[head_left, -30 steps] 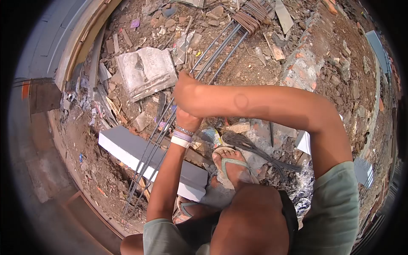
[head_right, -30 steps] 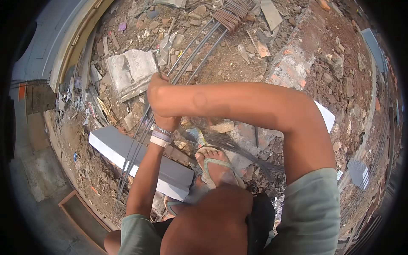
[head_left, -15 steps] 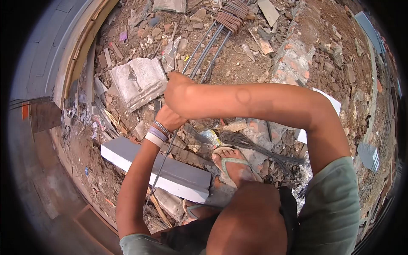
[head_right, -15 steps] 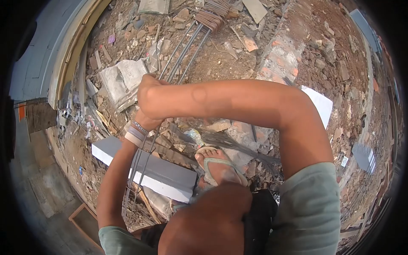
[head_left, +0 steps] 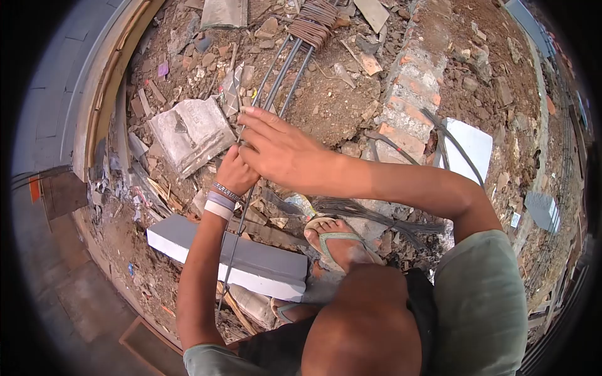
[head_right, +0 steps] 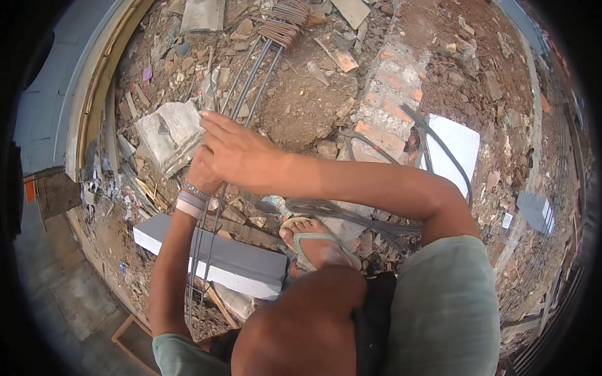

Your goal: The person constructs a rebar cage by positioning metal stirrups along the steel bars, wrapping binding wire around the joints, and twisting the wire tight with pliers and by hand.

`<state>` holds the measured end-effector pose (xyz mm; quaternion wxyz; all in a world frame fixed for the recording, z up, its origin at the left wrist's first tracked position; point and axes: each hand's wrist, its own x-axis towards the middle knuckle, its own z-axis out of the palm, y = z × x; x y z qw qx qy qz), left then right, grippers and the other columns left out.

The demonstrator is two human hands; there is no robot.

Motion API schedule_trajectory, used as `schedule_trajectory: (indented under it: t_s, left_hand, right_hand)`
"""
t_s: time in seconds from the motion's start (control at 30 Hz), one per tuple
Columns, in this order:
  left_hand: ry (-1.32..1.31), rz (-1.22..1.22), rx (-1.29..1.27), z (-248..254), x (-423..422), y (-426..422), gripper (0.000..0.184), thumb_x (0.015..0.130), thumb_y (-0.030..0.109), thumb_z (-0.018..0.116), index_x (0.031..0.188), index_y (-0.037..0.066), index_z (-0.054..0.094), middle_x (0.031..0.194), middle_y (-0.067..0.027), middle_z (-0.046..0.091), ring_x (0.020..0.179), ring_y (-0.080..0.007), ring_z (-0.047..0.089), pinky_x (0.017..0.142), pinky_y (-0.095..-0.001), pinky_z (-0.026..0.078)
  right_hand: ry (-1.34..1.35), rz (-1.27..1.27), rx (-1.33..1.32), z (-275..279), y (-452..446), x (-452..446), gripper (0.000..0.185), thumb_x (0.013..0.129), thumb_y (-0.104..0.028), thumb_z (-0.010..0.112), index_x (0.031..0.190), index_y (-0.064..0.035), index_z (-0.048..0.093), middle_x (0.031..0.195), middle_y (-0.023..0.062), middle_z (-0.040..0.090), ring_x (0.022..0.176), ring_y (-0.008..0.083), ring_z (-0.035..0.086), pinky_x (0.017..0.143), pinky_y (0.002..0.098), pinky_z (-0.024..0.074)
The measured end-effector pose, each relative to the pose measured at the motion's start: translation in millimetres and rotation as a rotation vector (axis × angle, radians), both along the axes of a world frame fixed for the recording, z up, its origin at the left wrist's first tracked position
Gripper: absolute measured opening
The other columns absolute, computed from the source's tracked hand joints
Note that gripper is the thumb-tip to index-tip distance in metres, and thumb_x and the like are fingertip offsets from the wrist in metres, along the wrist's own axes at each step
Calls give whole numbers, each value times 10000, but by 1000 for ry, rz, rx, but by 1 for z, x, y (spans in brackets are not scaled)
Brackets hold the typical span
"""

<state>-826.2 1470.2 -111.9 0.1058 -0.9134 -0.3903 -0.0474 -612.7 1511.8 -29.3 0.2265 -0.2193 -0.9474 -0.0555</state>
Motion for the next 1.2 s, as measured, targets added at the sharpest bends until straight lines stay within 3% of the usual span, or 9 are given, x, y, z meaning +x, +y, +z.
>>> schedule_trajectory:
  t_s: [0.07,0.2,0.3,0.53,0.63,0.8,0.97,1.13,1.2]
  left_hand:
    - [144,-100,205,2,3,0,178,815,211,601,953,121,669,950,-21,574,986,-204,529,887,-353,420]
    - [183,13,249,-11,16,-14,252,796,211,611,1025,127,677,971,-41,533,1021,-215,509,871,-334,403]
    - [540,296,56,0,58,-27,208,791,197,598,954,101,685,951,-50,545,1013,-201,499,802,-302,377]
    - [1163,163,225,7,103,-7,276,882,257,536,845,36,698,929,-76,619,955,-267,532,865,-423,318]
    - [835,84,227,24,84,-6,282,871,234,502,893,40,706,922,-81,610,1008,-255,516,891,-377,317]
    - [472,267,-107,-12,63,-3,104,858,117,595,812,50,661,791,-72,553,636,-160,598,475,-272,465]
    - [334,625,-201,-20,76,-8,108,870,109,606,856,6,639,706,-83,633,598,-205,688,403,-297,501]
    - [-230,878,-321,-31,78,-32,187,956,146,543,842,16,614,729,-172,685,618,-326,709,512,-407,574]
    - [-474,1112,-323,-33,96,-39,184,967,162,550,859,36,631,750,-194,690,649,-400,687,586,-436,572]
  right_hand:
    - [355,11,-278,-38,-16,53,379,757,-136,719,1121,-86,626,1193,107,566,1241,318,487,1105,480,334]
    - [89,-795,-513,-122,-72,173,715,810,-237,751,1406,-7,430,1356,230,440,1295,388,405,1082,557,279]
    - [-322,-1009,-542,-155,-107,215,881,822,-286,752,1492,36,279,1408,270,371,1327,422,354,1079,569,268]
    - [-253,-981,-597,-160,-121,229,754,880,-256,703,1473,41,345,1394,243,399,1275,409,401,1067,521,311]
    - [-243,-903,-472,-164,-127,234,755,878,-242,705,1476,40,340,1380,236,409,1254,410,411,1056,514,317]
    - [-206,-945,-575,-164,-124,230,939,835,-461,723,1484,66,294,1417,277,363,1312,431,355,1085,588,264]
    - [-350,-1014,-705,-155,-131,208,1201,754,-631,736,1517,79,137,1495,313,253,1405,474,230,1102,667,187]
    - [-258,-915,-527,-167,-136,219,631,929,-142,575,1492,17,340,1404,253,424,1288,426,403,1069,544,274]
    - [-292,-913,-582,-171,-128,227,659,909,-129,599,1498,-3,333,1417,225,416,1290,400,405,1073,543,274]
